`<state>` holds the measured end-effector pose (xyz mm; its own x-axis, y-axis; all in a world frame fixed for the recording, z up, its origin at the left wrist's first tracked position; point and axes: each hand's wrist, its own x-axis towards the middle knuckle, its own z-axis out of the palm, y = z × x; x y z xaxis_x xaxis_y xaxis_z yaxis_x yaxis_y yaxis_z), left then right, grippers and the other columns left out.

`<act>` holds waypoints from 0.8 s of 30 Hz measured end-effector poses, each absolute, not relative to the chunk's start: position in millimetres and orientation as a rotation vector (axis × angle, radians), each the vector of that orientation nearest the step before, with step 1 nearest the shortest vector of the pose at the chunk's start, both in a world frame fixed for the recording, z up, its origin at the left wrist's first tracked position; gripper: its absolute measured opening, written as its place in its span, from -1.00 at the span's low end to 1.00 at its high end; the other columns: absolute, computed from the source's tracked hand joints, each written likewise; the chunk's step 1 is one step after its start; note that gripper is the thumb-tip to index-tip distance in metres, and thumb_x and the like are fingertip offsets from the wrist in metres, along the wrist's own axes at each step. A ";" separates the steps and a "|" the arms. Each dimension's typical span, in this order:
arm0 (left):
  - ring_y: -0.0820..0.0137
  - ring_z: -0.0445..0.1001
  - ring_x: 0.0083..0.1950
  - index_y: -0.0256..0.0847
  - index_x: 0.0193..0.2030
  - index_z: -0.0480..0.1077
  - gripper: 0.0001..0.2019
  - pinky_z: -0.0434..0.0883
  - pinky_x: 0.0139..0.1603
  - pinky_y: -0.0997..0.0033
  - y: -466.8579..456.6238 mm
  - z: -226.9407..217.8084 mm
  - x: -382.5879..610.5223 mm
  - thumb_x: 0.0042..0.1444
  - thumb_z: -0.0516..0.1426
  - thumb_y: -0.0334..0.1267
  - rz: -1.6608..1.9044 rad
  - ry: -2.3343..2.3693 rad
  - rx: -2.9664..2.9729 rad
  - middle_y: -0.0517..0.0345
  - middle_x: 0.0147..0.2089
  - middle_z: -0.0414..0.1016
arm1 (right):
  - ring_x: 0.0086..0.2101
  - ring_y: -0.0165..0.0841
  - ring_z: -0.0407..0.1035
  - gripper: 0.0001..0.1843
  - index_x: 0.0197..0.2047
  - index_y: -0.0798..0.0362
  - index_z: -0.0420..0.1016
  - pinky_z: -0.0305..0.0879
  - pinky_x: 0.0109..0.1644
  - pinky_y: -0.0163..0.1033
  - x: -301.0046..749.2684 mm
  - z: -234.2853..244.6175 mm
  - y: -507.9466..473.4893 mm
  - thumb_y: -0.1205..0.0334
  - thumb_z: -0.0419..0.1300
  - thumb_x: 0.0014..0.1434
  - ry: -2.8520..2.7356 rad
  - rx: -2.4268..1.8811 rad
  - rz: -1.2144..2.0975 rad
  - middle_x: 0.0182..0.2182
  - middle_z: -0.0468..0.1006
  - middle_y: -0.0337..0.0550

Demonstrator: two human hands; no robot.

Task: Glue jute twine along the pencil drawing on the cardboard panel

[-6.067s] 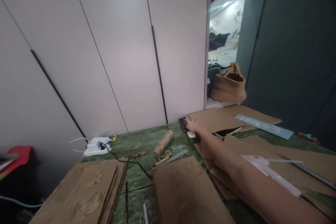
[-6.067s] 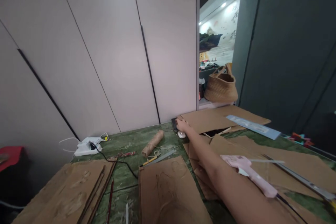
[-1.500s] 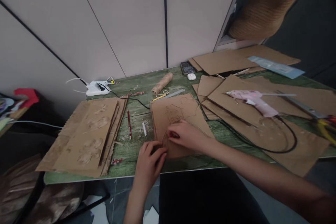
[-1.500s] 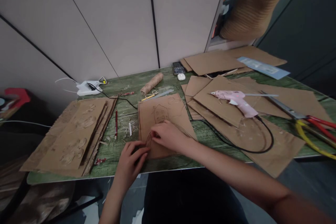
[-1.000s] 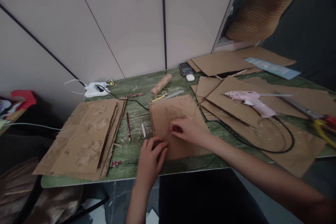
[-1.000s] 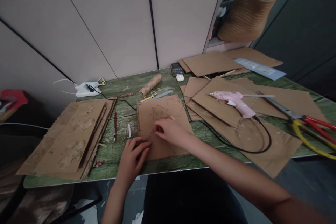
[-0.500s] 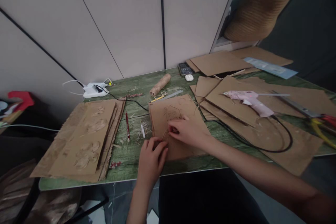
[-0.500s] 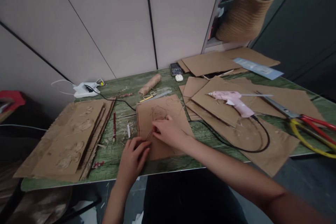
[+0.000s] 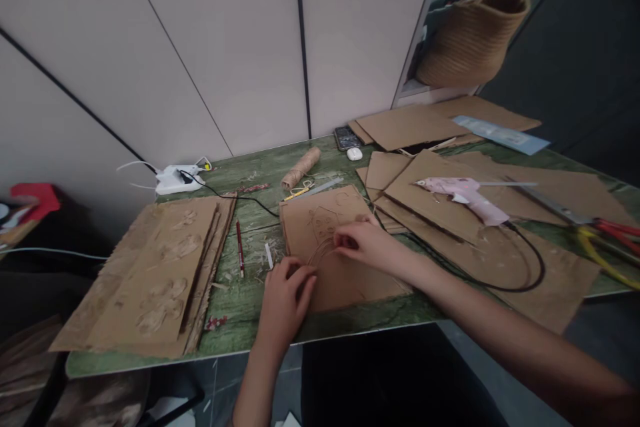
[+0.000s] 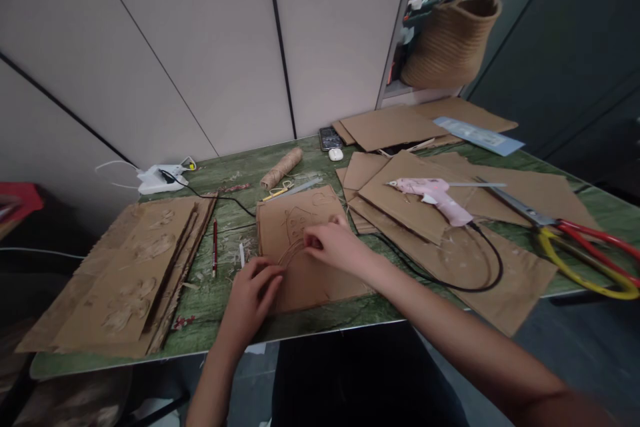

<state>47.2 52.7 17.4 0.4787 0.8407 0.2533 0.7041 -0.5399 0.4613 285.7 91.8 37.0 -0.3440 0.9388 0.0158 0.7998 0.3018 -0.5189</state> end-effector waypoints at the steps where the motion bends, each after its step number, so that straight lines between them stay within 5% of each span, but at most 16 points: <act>1: 0.24 0.44 -0.01 -0.07 0.01 0.51 -0.79 0.39 -0.02 0.19 53.5 17.6 47.9 0.34 0.08 -0.27 0.652 1.328 2.442 0.05 -0.02 0.45 | -0.34 -0.33 0.45 -0.93 -0.34 0.02 0.48 -0.02 -0.03 -0.14 286.4 36.1 91.6 0.32 0.22 0.20 -2.252 -1.577 0.609 -0.45 0.60 -0.30; 7: 0.14 0.35 0.13 -0.02 0.15 0.43 -0.71 0.33 0.08 0.03 54.2 15.1 60.5 0.31 0.13 -0.26 0.620 1.336 2.572 0.03 0.14 0.45 | -0.36 -0.33 0.44 -0.92 -0.35 0.03 0.48 -0.02 -0.03 -0.14 280.6 34.1 91.8 0.29 0.22 0.21 -2.202 -1.691 0.567 -0.46 0.59 -0.28; 24: 0.12 0.33 0.05 -0.05 0.12 0.43 -0.74 0.32 0.05 0.00 55.3 15.7 75.3 0.33 0.10 -0.21 0.571 1.468 2.584 0.01 0.09 0.43 | -0.32 -0.29 0.48 -0.92 -0.28 0.03 0.50 0.07 -0.04 -0.14 285.2 32.3 101.5 0.21 0.22 0.21 -2.185 -1.750 0.647 -0.39 0.64 -0.22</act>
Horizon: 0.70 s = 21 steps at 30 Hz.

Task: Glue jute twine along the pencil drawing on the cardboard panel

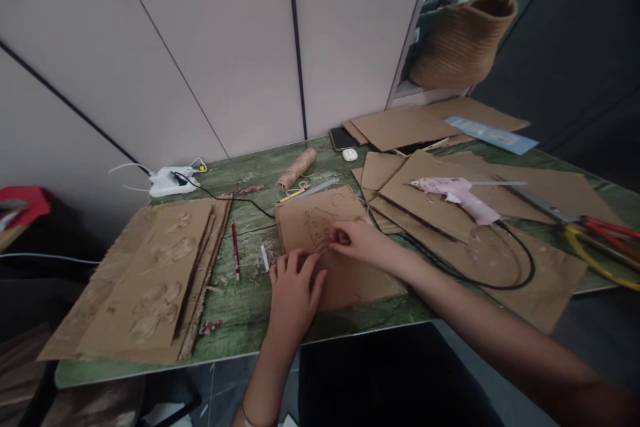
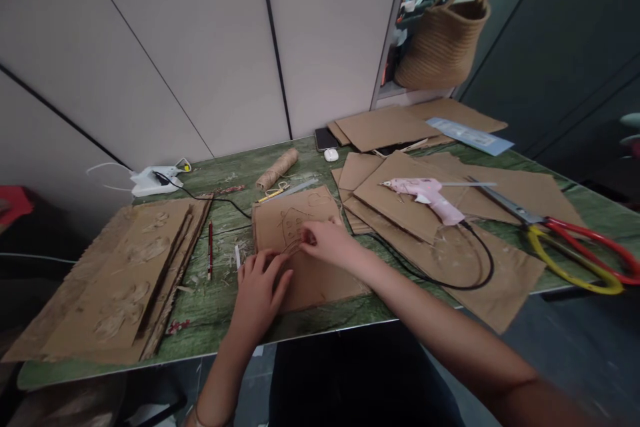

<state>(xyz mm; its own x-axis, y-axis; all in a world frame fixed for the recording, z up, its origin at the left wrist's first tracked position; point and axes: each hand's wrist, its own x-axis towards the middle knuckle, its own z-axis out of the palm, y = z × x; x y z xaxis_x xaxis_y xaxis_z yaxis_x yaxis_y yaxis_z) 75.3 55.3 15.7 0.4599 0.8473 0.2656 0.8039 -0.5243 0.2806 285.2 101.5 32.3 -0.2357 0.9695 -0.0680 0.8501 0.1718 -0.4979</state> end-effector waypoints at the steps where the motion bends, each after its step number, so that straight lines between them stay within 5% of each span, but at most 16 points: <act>1: 0.11 0.33 0.05 -0.03 0.15 0.43 -0.71 0.32 0.06 -0.01 55.6 15.6 76.0 0.32 0.11 -0.20 0.569 1.472 2.594 0.01 0.10 0.42 | -0.34 -0.31 0.48 -0.93 -0.28 0.03 0.51 0.08 -0.07 -0.16 289.4 33.7 102.1 0.22 0.22 0.21 -2.175 -1.746 0.665 -0.40 0.64 -0.23; 21: 0.04 0.37 0.11 0.02 0.25 0.40 -0.62 0.34 0.09 -0.07 57.9 28.4 103.2 0.32 0.11 -0.08 0.240 1.581 2.756 -0.07 0.18 0.41 | -0.23 -0.23 0.51 -0.88 -0.34 0.05 0.56 0.01 0.06 -0.07 286.7 47.8 94.5 0.28 0.19 0.18 -2.161 -2.000 0.623 -0.35 0.66 -0.16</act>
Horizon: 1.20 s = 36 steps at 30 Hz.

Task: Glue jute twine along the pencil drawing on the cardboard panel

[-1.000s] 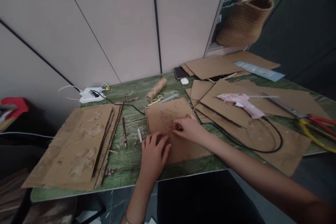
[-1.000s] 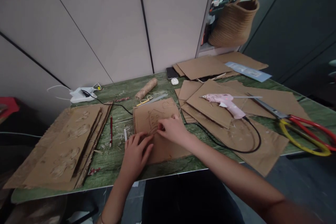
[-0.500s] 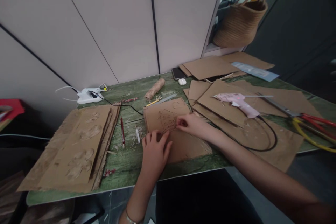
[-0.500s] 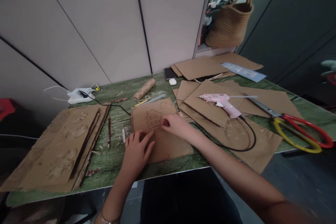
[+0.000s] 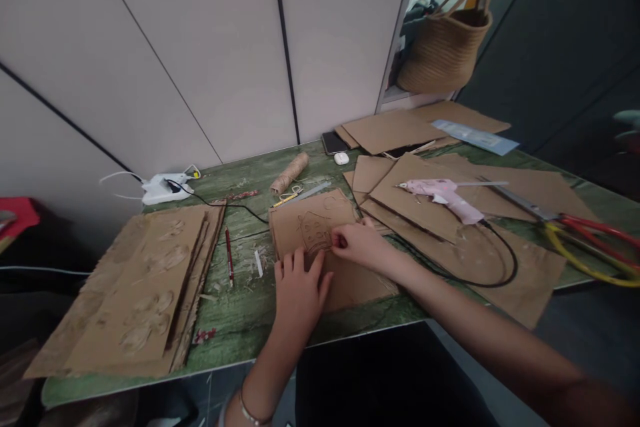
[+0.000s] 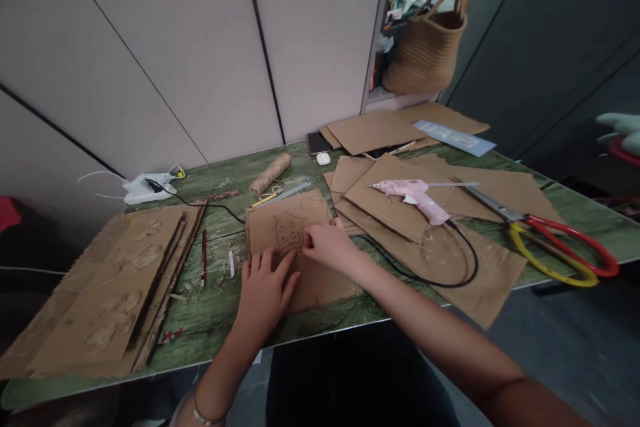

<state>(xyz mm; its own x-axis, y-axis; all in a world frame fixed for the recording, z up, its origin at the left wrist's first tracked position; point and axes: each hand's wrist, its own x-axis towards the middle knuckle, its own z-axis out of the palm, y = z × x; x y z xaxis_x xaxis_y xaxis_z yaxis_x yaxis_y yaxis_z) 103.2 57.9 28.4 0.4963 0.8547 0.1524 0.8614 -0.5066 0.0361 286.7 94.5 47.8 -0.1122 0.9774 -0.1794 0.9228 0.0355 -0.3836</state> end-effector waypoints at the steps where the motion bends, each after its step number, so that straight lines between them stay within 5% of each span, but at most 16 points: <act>1: 0.03 0.37 0.12 0.02 0.25 0.40 -0.61 0.34 0.09 -0.08 58.1 28.9 104.3 0.32 0.10 -0.08 -0.215 -1.540 -2.680 -0.08 0.18 0.41 | -0.21 -0.22 0.51 -0.88 -0.34 0.05 0.56 0.01 0.07 -0.06 285.7 47.6 95.0 0.27 0.19 0.18 -2.161 -2.011 0.626 -0.34 0.67 -0.15; 11: 0.11 0.39 0.10 -0.04 0.22 0.39 -0.67 0.32 0.08 0.01 72.6 40.5 91.6 0.37 0.05 -0.18 -0.258 -1.591 -2.841 -0.01 0.11 0.44 | -0.18 -0.22 0.51 -0.90 -0.27 0.03 0.56 0.06 0.10 -0.06 299.6 55.7 95.9 0.28 0.19 0.20 -2.147 -1.976 0.761 -0.29 0.67 -0.17; 16: 0.07 0.33 0.24 -0.08 0.31 0.30 -0.58 0.31 0.17 -0.01 73.9 34.5 98.8 0.34 0.09 -0.20 -0.280 -1.394 -2.934 -0.05 0.30 0.34 | -0.21 -0.24 0.50 -0.82 -0.23 0.03 0.56 0.16 0.05 -0.09 326.3 60.2 75.1 0.35 0.11 0.23 -2.049 -1.823 0.683 -0.30 0.66 -0.15; 23: 0.02 0.37 0.23 -0.10 0.26 0.37 -0.62 0.31 0.17 -0.11 77.5 34.2 108.5 0.33 0.10 -0.19 -0.193 -1.300 -2.921 -0.06 0.31 0.38 | -0.18 -0.22 0.49 -0.69 -0.21 0.02 0.51 0.35 -0.09 -0.18 386.1 73.9 30.8 0.03 0.03 0.32 -1.619 -1.539 0.491 -0.22 0.63 -0.07; 31: 0.12 0.44 0.12 -0.13 0.11 0.43 -0.73 0.33 0.12 0.01 118.0 53.5 120.7 0.29 0.14 -0.27 -0.230 -1.295 -3.095 0.01 0.06 0.52 | -0.43 -0.21 0.45 -0.59 -0.26 0.03 0.44 0.32 -0.33 -0.16 490.8 33.8 30.8 -0.18 0.10 0.16 -1.242 -2.012 0.159 -0.37 0.60 -0.04; 36: 0.21 0.44 0.00 -0.16 -0.15 0.49 -0.90 0.38 0.00 0.24 125.4 45.3 144.5 0.20 0.20 -0.37 -0.197 -1.093 -3.324 0.07 -0.07 0.49 | -0.36 -0.12 0.49 -0.45 -0.21 0.06 0.46 0.32 -0.31 -0.14 497.2 18.8 48.2 -0.30 0.11 0.13 -1.322 -2.185 0.175 -0.32 0.63 0.04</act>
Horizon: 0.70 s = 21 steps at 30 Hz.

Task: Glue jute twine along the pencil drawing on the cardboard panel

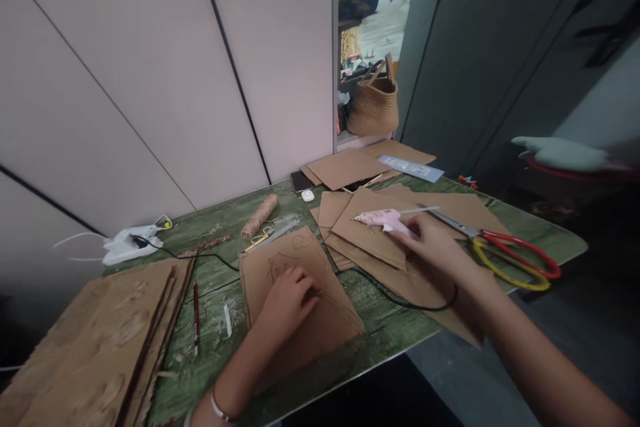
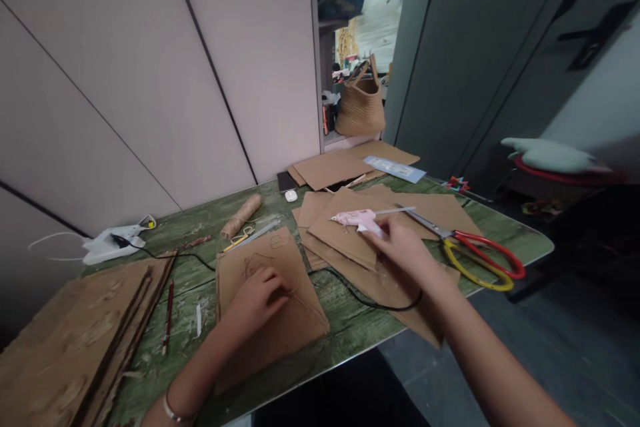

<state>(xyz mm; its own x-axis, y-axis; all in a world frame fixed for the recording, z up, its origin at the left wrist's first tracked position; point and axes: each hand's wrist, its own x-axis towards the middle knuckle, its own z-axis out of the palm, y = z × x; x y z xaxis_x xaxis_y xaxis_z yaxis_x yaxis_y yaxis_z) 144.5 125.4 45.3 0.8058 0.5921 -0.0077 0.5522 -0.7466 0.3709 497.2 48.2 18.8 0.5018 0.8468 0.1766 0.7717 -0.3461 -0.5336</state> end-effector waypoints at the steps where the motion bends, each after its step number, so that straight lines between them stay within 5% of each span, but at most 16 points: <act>1: 0.23 0.44 -0.02 -0.17 -0.19 0.48 -0.91 0.37 -0.01 0.25 126.0 43.3 146.7 0.20 0.18 -0.40 0.157 0.851 2.623 0.07 -0.09 0.49 | -0.32 -0.10 0.51 -0.45 -0.18 0.07 0.47 0.33 -0.27 -0.13 496.7 18.0 50.5 -0.29 0.11 0.14 -1.343 -2.208 0.180 -0.28 0.64 0.07; 5: 0.26 0.42 -0.07 -0.17 -0.27 0.43 -0.89 0.35 -0.04 0.28 130.0 37.1 146.1 0.21 0.12 -0.44 0.253 0.805 2.519 0.08 -0.16 0.49 | -0.24 -0.08 0.52 -0.48 -0.14 0.10 0.48 0.35 -0.19 -0.11 499.9 17.8 52.5 -0.20 0.07 0.19 -1.369 -2.195 0.215 -0.20 0.65 0.11; 11: 0.35 0.45 -0.26 -0.18 -0.25 0.39 -0.97 0.35 -0.24 0.39 145.0 27.2 134.3 0.17 0.12 -0.34 0.402 0.787 2.168 0.13 -0.28 0.52 | -0.35 -0.18 0.47 -0.46 -0.24 0.04 0.41 0.38 -0.26 -0.11 494.9 34.6 32.1 -0.31 0.07 0.17 -1.299 -1.950 0.293 -0.34 0.60 -0.05; 15: 0.36 0.51 -0.25 -0.22 -0.05 0.39 -0.77 0.39 -0.26 0.43 157.4 21.8 125.9 0.21 0.14 -0.18 0.393 0.743 2.018 0.09 -0.22 0.57 | -0.36 -0.23 0.52 -0.42 -0.10 0.03 0.29 0.40 -0.37 -0.21 462.6 51.7 12.8 -0.27 0.26 0.07 -1.142 -1.627 0.807 -0.30 0.63 -0.03; 18: 0.35 0.51 -0.25 -0.25 -0.16 0.44 -0.74 0.40 -0.23 0.42 162.5 20.8 121.3 0.19 0.17 -0.07 0.377 0.707 1.955 0.08 -0.24 0.58 | -0.54 -0.37 0.42 -0.40 -0.02 0.04 0.26 0.27 -0.53 -0.32 427.9 55.7 4.3 -0.20 0.29 0.08 -1.130 -1.528 1.153 -0.44 0.59 -0.15; 21: 0.34 0.51 -0.21 -0.26 -0.22 0.47 -0.74 0.40 -0.18 0.40 163.9 21.6 118.4 0.20 0.19 -0.06 0.375 0.674 1.931 0.07 -0.23 0.58 | -0.62 -0.47 0.27 -0.56 -0.18 0.05 0.35 0.19 -0.55 -0.35 397.5 51.8 3.7 -0.15 0.26 0.11 -1.242 -1.468 1.278 -0.57 0.42 -0.33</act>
